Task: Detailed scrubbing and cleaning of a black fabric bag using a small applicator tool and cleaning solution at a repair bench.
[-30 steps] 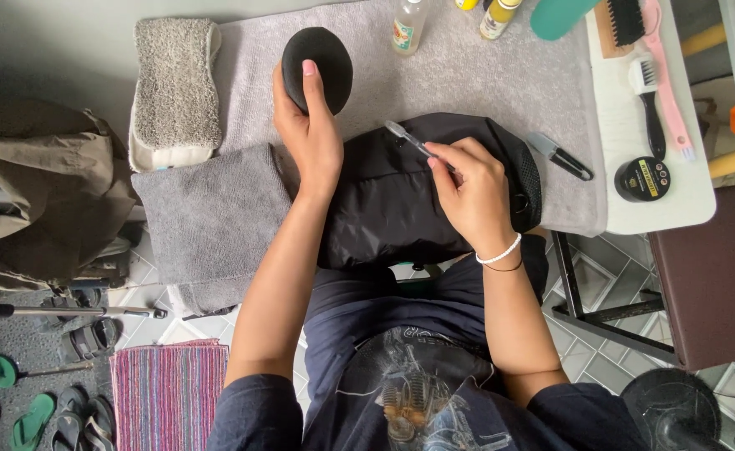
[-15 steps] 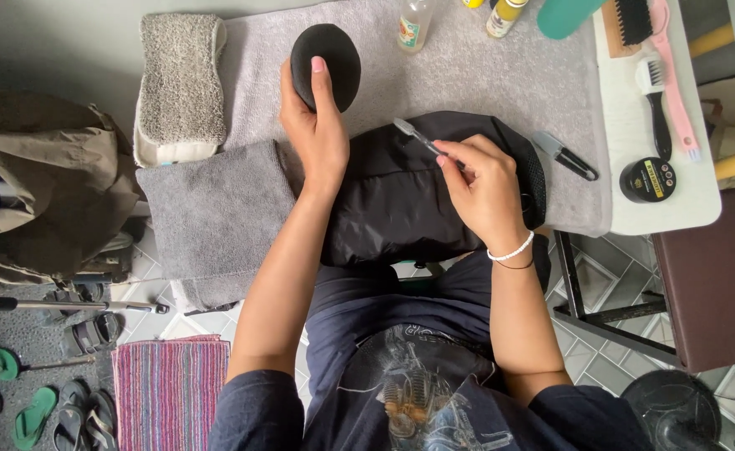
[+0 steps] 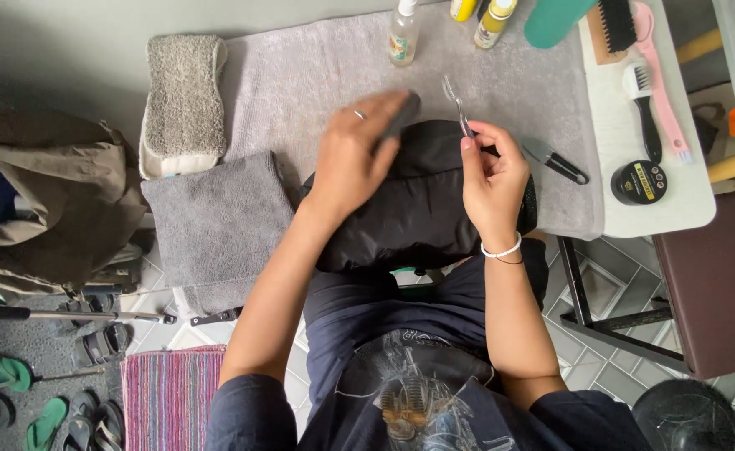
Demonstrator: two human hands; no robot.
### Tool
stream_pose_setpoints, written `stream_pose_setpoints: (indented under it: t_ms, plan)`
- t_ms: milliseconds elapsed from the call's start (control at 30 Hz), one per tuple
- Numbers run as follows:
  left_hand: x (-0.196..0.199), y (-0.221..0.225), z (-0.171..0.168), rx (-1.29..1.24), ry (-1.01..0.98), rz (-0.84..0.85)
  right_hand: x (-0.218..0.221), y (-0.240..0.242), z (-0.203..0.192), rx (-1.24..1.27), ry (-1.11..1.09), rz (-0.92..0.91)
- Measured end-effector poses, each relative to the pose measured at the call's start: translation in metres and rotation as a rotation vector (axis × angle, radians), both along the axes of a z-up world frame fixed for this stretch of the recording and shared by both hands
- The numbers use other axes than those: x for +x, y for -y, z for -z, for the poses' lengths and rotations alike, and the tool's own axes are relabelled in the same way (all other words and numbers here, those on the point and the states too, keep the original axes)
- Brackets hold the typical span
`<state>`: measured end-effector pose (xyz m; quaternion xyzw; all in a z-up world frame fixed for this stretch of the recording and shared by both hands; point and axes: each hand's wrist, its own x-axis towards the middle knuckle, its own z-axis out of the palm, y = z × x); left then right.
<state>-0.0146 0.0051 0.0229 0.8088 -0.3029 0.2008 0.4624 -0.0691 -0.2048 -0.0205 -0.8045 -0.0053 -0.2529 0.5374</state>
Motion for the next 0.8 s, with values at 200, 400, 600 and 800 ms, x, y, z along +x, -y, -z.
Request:
stream_pose_setpoints:
  t_ms: [200,400,600,800]
  plan:
    - [-0.023,0.004,0.023,0.651,0.101,0.108,0.0,0.002,0.009,0.073,0.016,-0.004]
    - [-0.005,-0.007,0.057,0.819,0.174,-0.11,-0.002,-0.002,0.005,0.096,0.06,0.002]
    - [-0.017,0.009,0.03,0.761,0.27,-0.129,-0.001,-0.001,0.007,0.099,0.097,0.004]
    - [-0.027,-0.003,0.037,0.839,0.23,-0.199,-0.001,-0.002,0.003,0.107,0.108,-0.003]
